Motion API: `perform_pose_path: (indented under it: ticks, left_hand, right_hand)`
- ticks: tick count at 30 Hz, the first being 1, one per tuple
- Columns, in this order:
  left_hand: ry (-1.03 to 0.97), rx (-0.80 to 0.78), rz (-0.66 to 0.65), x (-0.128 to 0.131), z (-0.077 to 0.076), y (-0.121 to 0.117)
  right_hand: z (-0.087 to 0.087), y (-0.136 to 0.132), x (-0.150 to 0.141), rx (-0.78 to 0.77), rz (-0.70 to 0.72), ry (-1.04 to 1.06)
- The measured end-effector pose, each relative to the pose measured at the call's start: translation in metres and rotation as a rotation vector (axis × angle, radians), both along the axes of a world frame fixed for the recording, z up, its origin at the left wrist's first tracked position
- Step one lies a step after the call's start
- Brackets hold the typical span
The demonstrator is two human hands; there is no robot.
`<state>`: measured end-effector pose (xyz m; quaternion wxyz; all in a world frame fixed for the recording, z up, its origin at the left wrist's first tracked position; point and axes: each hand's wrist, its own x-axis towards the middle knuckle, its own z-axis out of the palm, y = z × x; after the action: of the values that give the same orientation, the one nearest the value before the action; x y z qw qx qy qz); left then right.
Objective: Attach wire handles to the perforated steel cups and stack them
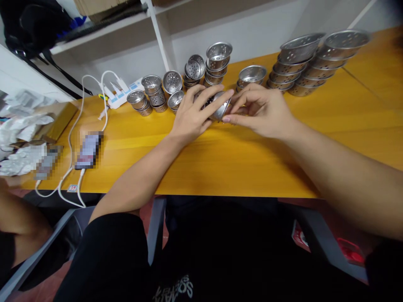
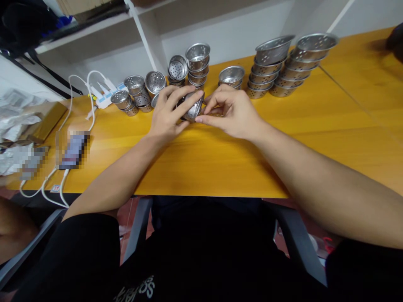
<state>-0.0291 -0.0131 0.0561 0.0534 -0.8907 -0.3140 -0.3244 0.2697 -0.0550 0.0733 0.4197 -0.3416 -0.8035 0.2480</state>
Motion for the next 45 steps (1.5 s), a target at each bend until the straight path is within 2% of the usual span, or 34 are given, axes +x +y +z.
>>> perform_pose_path:
  ticks: [4, 9, 12, 15, 18, 20, 23, 25, 29, 33, 39, 45]
  left_hand:
    - [0.001, -0.001, 0.002, -0.003, 0.0, 0.004]
    - [-0.058, -0.013, 0.048, -0.016, 0.005, 0.006]
    - [-0.17, -0.011, 0.118, -0.026, 0.003, 0.01]
    - [-0.354, -0.093, 0.179, -0.031, -0.005, 0.017]
    - [-0.481, -0.231, 0.171, -0.033, -0.014, 0.026]
    - [-0.515, -0.296, 0.153, -0.034, -0.021, 0.036]
    - [-0.538, -0.355, 0.133, -0.037, -0.035, 0.053]
    - [-0.566, -0.434, 0.112, -0.039, -0.045, 0.061]
    - [-0.578, -0.654, 0.045, -0.035, -0.057, 0.062]
    - [-0.567, -0.751, -0.026, -0.027, -0.048, 0.044]
    - [-0.695, -0.808, -0.071, -0.02, -0.027, 0.022]
    - [-0.728, -0.824, -0.101, -0.021, -0.027, 0.025]
  right_hand:
    - [0.002, -0.002, 0.0, -0.005, -0.022, 0.024]
    - [0.001, 0.002, 0.003, 0.034, -0.178, 0.075]
    - [-0.002, 0.011, 0.014, 0.047, -0.225, 0.041]
    - [-0.01, 0.026, 0.028, 0.026, -0.156, -0.183]
    - [-0.023, 0.04, 0.036, -0.026, -0.052, -0.423]
    - [-0.03, 0.044, 0.037, -0.05, -0.026, -0.488]
    - [-0.031, 0.04, 0.033, -0.012, -0.063, -0.479]
    - [-0.027, 0.033, 0.027, 0.037, -0.099, -0.402]
    - [-0.023, 0.023, 0.009, 0.128, -0.028, -0.231]
    - [-0.035, 0.033, -0.004, 0.167, -0.003, -0.204]
    - [-0.052, 0.056, 0.002, 0.185, -0.054, -0.135]
    - [-0.055, 0.06, 0.004, 0.205, -0.036, -0.125]
